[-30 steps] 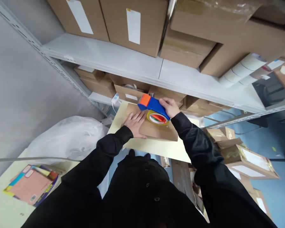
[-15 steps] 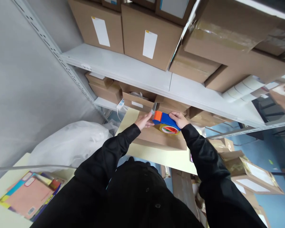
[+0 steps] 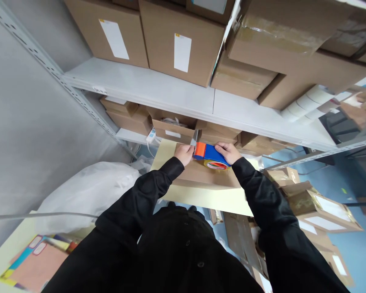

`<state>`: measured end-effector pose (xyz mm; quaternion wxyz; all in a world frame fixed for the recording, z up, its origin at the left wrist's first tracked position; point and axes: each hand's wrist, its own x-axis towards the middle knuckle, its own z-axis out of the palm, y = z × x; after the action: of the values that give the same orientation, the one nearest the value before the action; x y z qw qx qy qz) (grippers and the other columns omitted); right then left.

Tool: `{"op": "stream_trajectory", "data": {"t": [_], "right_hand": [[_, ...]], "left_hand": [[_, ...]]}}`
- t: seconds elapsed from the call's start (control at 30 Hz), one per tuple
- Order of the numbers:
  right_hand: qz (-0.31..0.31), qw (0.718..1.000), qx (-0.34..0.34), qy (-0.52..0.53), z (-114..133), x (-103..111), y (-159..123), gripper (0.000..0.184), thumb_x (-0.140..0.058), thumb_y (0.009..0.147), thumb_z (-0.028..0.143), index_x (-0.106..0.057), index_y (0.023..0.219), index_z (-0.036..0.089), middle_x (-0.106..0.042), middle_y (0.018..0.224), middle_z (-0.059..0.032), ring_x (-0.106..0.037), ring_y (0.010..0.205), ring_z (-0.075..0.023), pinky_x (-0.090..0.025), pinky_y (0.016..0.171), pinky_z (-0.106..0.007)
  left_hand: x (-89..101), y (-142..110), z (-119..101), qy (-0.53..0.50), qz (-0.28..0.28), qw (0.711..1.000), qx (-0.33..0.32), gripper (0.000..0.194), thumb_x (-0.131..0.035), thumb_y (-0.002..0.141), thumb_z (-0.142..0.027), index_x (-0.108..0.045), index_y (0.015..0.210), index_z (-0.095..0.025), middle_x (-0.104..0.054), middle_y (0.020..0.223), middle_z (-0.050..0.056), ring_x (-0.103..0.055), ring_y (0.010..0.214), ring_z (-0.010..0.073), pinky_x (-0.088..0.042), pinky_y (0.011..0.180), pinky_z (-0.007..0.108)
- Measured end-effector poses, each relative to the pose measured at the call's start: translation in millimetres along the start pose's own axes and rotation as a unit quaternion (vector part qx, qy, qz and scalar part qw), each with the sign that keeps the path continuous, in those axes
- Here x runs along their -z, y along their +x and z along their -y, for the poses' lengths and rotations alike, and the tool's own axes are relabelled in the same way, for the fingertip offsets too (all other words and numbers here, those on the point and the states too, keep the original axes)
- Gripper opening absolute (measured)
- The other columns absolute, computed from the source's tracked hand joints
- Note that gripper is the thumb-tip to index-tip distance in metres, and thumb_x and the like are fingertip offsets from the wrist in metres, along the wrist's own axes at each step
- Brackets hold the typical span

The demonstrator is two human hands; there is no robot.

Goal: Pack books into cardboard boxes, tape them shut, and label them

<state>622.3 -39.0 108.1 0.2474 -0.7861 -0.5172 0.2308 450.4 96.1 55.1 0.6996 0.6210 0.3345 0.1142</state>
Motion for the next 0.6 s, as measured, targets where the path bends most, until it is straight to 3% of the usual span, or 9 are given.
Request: {"op": "stream_trajectory", "data": {"t": [0.2,0.3,0.43,0.6], "right_hand": [[0.006,0.999,0.018,-0.027,4,1,-3,0.043,-0.041,0.087,0.053,-0.065,0.078,0.018,-0.063,0.067,-0.0009,-0.055,0.068,-0.017,-0.041,0.07,-0.028],[0.01,0.999,0.016,-0.04,9,0,-3,0.042,-0.042,0.087,0.052,-0.066,0.08,0.018,-0.065,0.07,-0.0017,-0.056,0.068,-0.0173,-0.041,0.071,-0.029],[0.006,0.997,-0.006,-0.071,15,2,-1,0.041,-0.044,0.086,0.051,-0.068,0.082,0.018,-0.066,0.069,-0.0027,-0.056,0.066,-0.0179,-0.041,0.069,-0.029],[0.028,0.995,-0.009,-0.098,20,1,3,0.04,-0.046,0.086,0.049,-0.07,0.082,0.018,-0.069,0.074,-0.0034,-0.059,0.069,-0.0179,-0.042,0.07,-0.028]], "left_hand": [[0.4,-1,7,0.015,0.027,0.999,0.036,0.027,-0.045,0.087,-0.03,-0.053,0.065,-0.017,-0.061,0.055,0.001,-0.065,0.052,0.0146,-0.05,0.052,0.023],[6.5,-6,7,0.075,0.021,0.997,-0.002,0.028,-0.043,0.088,-0.029,-0.054,0.066,-0.017,-0.06,0.053,0.001,-0.062,0.048,0.0136,-0.051,0.053,0.024],[39.2,-9,18,0.236,-0.038,0.969,-0.059,0.031,-0.04,0.088,-0.033,-0.063,0.074,-0.016,-0.063,0.059,0.002,-0.062,0.05,0.0145,-0.051,0.062,0.026],[87.4,-5,63,0.312,-0.078,0.947,0.0,0.037,-0.035,0.089,-0.037,-0.066,0.086,-0.016,-0.066,0.071,0.004,-0.064,0.06,0.0145,-0.051,0.054,0.022]]}}
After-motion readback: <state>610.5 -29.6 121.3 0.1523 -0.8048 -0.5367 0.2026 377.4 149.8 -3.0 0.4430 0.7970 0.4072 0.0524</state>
